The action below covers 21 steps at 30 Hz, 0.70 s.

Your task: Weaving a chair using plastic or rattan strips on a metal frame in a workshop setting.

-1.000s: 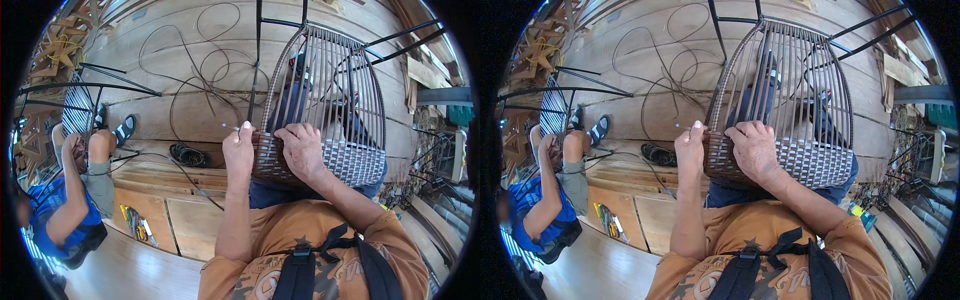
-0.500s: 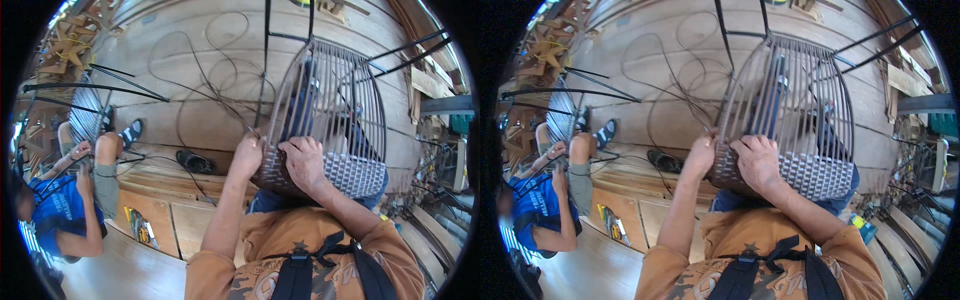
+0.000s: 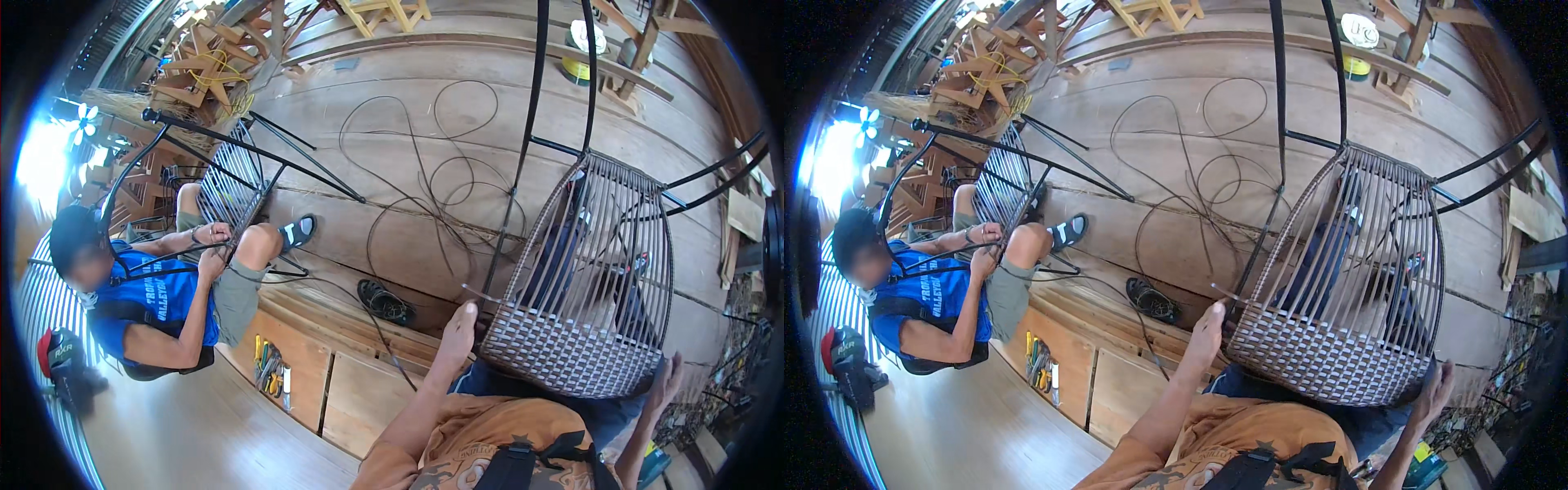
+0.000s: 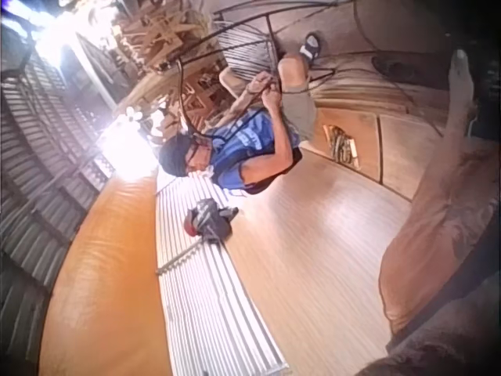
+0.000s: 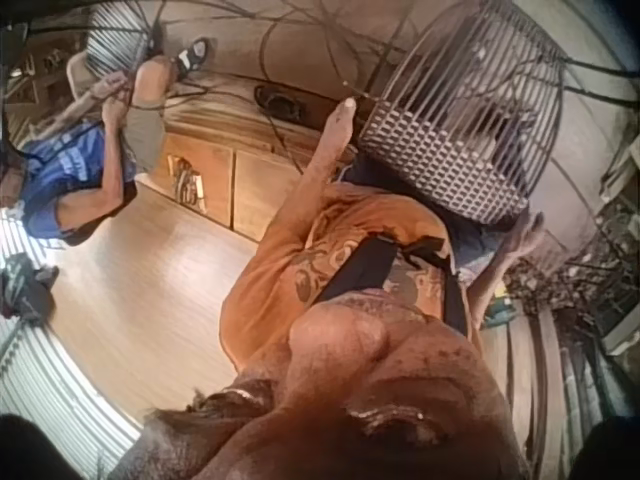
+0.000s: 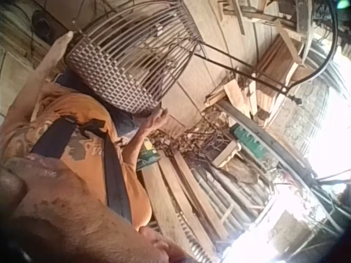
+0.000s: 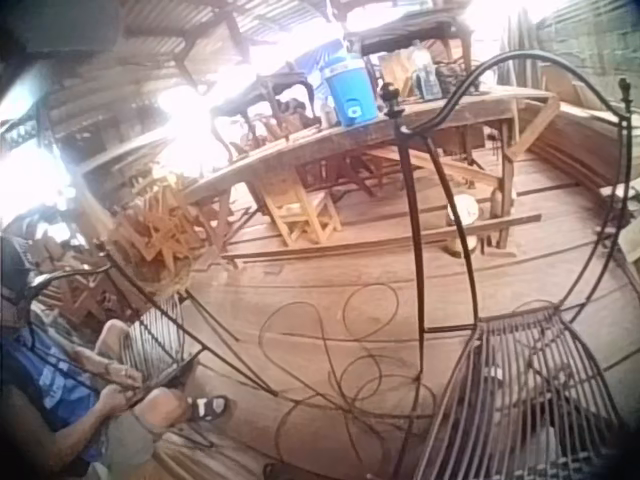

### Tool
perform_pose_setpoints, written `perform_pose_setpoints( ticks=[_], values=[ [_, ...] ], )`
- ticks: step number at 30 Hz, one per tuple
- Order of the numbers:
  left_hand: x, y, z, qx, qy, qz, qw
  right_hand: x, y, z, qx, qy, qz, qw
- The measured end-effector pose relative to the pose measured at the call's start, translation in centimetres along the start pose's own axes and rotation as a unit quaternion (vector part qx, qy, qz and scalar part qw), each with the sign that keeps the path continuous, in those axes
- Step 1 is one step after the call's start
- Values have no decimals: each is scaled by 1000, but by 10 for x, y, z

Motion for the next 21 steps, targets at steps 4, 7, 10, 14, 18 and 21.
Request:
perform_pose_setpoints(
  ticks=[4,7,10,14,18,21],
  values=[
    [-8,-2,-1,-36,49,-4,998,-17,21,61,-61,-4,-63,996],
    [-7,0,6,-8,71,-19,997,-22,45,-31,-70,-106,-73,989],
    [-8,-5,7,10,80,18,997,-20,42,-23,-22,-87,-43,995],
    [-15,-4,11,30,98,26,994,-14,35,9,-65,-130,57,988],
    [-24,-5,42,-16,74,-10,997,-7,19,-4,-75,-200,113,970],
    [-55,-6,100,-101,54,-71,991,9,-34,-41,-49,-186,112,975]
  ],
)
Point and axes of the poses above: each hand's wrist, its own y-axis away from the middle knuckle, its own x-axis out of the back of the hand, z = x × y, the point moved 9 cm from there along -y, towards the middle knuckle, and after that the axes turned 3 degrees about z, right-handed, at the moved point
